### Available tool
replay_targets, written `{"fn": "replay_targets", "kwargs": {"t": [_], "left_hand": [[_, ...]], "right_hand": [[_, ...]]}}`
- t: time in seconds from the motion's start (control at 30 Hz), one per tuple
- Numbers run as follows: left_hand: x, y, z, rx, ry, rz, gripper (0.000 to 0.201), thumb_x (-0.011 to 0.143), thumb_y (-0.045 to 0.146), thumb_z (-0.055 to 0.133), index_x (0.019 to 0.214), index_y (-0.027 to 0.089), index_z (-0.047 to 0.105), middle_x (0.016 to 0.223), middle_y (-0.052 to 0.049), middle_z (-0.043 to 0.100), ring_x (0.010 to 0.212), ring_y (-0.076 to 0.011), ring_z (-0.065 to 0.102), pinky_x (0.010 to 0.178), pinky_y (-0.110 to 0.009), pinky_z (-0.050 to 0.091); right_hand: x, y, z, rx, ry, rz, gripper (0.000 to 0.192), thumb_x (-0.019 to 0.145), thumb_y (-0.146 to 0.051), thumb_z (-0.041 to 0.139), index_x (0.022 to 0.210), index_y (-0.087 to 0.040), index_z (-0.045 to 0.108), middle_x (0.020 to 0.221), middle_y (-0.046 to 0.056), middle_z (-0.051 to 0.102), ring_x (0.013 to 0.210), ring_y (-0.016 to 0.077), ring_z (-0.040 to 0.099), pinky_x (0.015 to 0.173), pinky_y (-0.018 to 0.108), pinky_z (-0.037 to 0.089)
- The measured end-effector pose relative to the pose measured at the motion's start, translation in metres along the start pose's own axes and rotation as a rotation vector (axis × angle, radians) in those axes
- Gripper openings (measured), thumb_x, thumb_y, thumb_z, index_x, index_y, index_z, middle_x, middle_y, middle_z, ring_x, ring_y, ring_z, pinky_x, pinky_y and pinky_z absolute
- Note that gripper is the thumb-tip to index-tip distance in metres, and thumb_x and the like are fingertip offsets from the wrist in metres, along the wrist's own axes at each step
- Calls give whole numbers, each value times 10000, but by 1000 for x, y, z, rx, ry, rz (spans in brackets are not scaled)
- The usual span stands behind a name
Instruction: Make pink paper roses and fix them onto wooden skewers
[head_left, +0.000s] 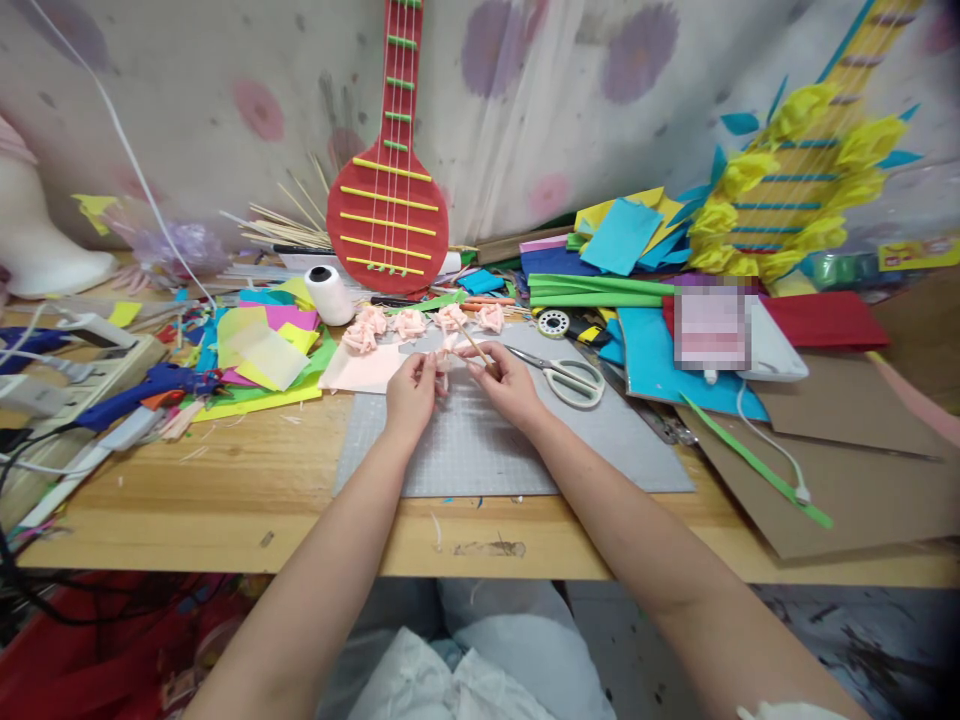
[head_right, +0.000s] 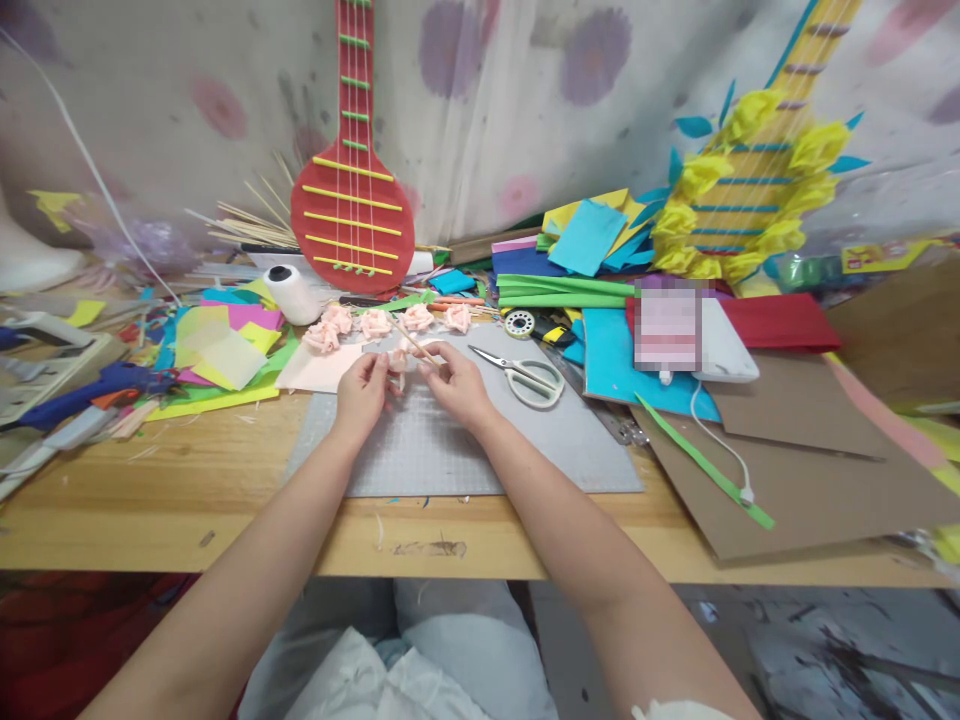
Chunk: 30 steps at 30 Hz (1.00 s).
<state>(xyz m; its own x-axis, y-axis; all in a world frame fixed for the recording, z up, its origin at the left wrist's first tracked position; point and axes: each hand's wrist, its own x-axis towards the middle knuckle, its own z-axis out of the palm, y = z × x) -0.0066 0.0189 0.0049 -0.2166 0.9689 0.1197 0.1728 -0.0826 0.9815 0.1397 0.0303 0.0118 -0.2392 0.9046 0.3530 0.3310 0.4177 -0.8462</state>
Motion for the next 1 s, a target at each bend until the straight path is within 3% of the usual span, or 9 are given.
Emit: {"fn": "replay_targets", "kwargs": {"t": [0.13,0.3,0.6,0.87,1.0], "left_hand": [[0,0,-2,-21,136,78,210,747,383,494,757,182,556,672,-12,601,575,-129,599,394,-176,401],[2,-2,-2,-35,169,95,143,697,310,547,685,170,574,658,-8,588,631,-123,590,485,-182,449],[12,-9,0,-340,273,-135,202,546,234,680,632,146,519,678,10,546,577,-111,557,543,-275,505],[10,1,5,-663,280,-240,397,480,66,692,773,170,445,669,41,546,620,-87,573,641,-266,507],[9,3,4,-695,241,-294,315,520,84,665,754,158,467,677,23,569,621,-83,577,644,-261,508]], "right_hand": [[-2,-6,0,-84,-75,31,197,785,-335,474,845,-177,575,613,-37,499,467,68,324,484,207,268],[0,-1,1,-164,-206,11,327,831,-442,401,756,-172,569,635,-23,534,543,78,419,537,199,298],[0,7,4,-275,-317,-21,382,867,-458,335,808,-194,604,670,-11,611,639,97,516,595,196,311],[0,5,6,-392,-295,-31,351,868,-416,355,832,-192,622,731,9,630,617,99,501,584,201,310],[0,5,6,-409,-223,-31,308,861,-382,387,979,-212,614,862,20,657,641,100,524,611,206,328]]}}
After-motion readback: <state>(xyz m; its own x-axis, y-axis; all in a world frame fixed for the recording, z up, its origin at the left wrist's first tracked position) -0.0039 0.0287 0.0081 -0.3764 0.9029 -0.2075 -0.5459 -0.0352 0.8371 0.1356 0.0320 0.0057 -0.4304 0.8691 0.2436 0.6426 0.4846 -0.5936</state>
